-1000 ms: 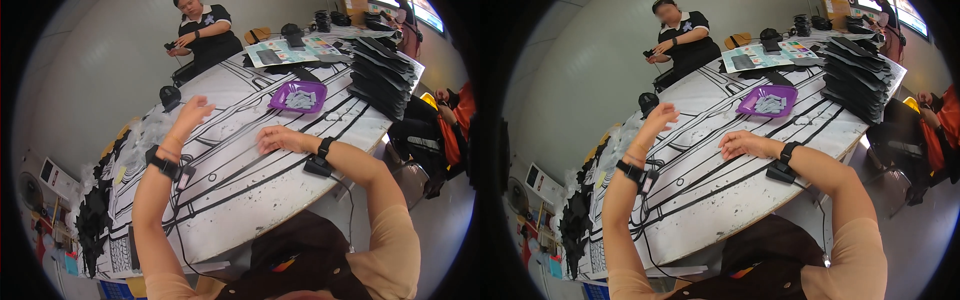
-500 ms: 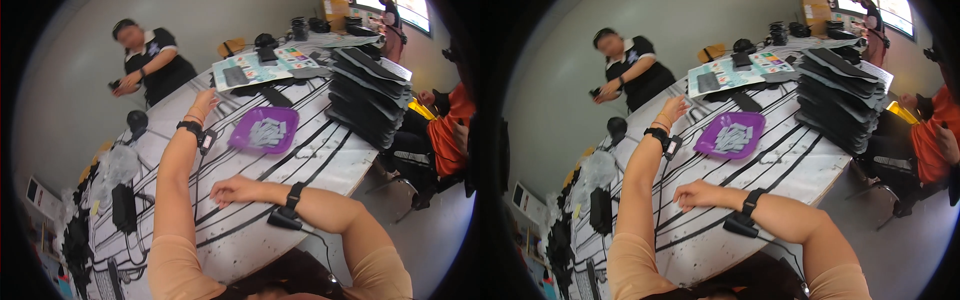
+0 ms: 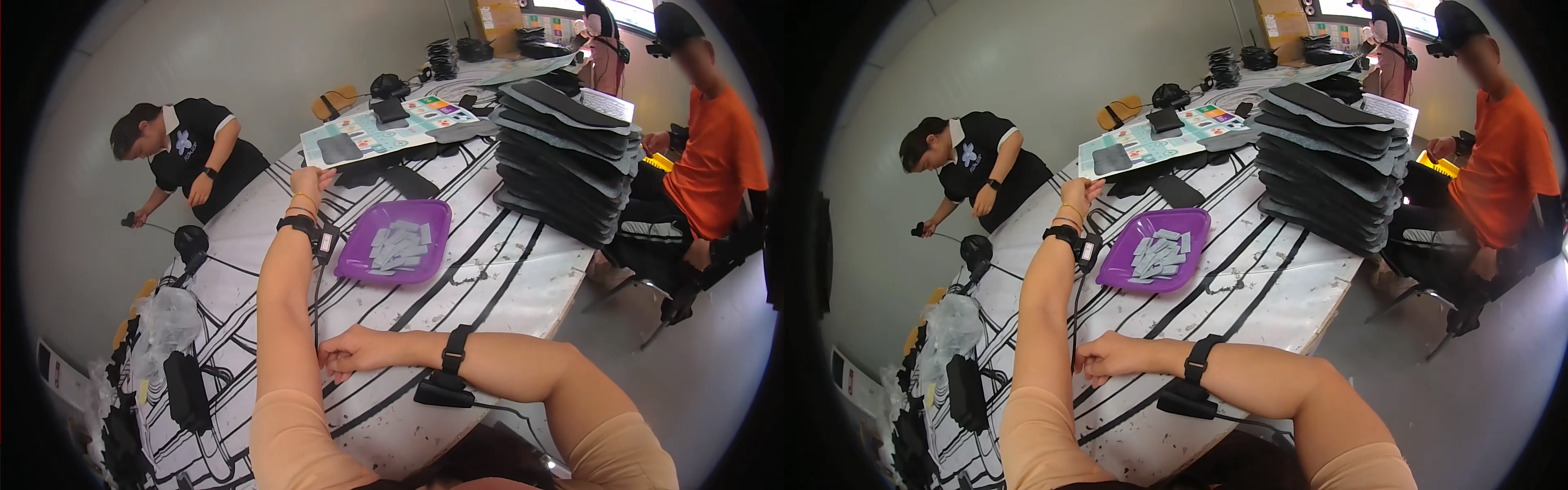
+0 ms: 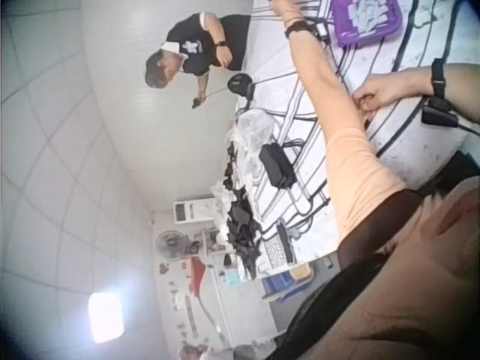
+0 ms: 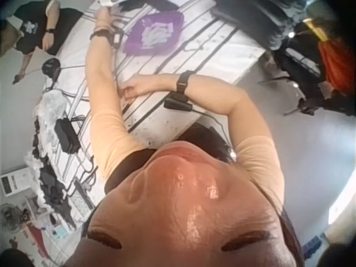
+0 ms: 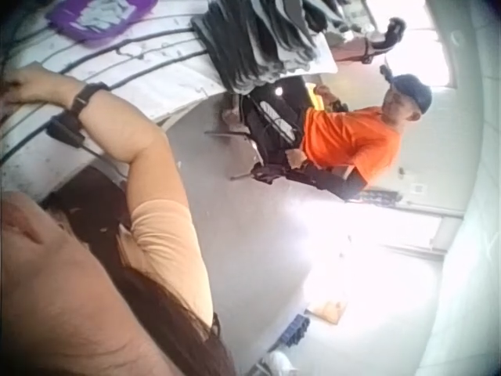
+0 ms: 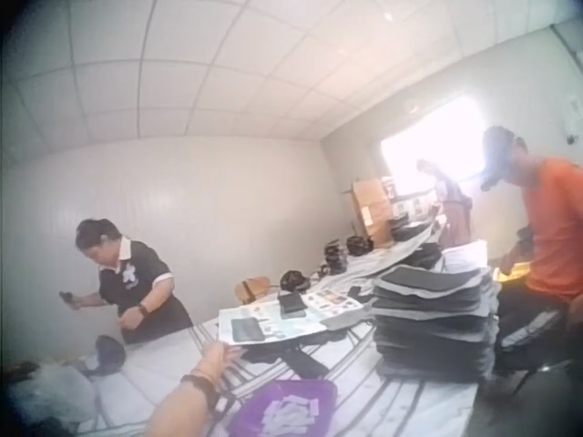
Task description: Counting and stacking black fabric shoe components on a work table.
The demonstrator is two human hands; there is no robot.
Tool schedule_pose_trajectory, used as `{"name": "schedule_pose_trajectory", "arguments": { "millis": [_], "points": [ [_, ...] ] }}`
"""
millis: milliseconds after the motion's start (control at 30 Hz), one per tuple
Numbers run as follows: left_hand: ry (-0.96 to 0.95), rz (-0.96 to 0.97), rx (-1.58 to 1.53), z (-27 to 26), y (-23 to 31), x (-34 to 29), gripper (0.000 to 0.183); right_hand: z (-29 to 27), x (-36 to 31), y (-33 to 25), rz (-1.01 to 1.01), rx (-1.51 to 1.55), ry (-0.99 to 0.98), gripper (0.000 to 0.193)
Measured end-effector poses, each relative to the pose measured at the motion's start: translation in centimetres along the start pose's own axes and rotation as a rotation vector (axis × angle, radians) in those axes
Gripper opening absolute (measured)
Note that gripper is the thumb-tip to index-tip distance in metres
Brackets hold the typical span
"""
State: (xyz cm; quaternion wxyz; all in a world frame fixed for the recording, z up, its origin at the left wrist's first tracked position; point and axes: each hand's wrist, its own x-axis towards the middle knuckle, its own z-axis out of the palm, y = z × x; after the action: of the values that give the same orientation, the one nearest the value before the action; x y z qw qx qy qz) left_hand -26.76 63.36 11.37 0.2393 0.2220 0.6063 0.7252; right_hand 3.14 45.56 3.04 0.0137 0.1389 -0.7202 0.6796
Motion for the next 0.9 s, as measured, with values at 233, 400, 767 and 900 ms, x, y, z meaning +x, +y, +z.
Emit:
{"name": "schedule_pose_trajectory", "arguments": {
  "millis": [233, 400, 767, 900],
  "points": [
    [0.077, 0.216, -0.212, -4.0, 2.9, -2.0, 0.032, 0.3, 0.7, 0.4, 0.010, 0.086, -0.038, 0.023],
    [-0.127, -0.012, -0.299, -9.1, 1.6, -2.4, 0.041, 0.2, 0.4, 0.0, 0.045, 0.129, -0.026, 0.023],
    [-0.276, 0.010, -0.341, -9.9, -0.8, -1.7, 0.040, 0.2, 0.6, 0.2, 0.047, 0.231, -0.001, 0.024],
    [-0.261, -0.018, -0.551, -11.7, 0.9, -2.4, 0.041, 0.1, 0.5, 0.1, 0.062, 0.287, 0.004, 0.025]
  ]
}}
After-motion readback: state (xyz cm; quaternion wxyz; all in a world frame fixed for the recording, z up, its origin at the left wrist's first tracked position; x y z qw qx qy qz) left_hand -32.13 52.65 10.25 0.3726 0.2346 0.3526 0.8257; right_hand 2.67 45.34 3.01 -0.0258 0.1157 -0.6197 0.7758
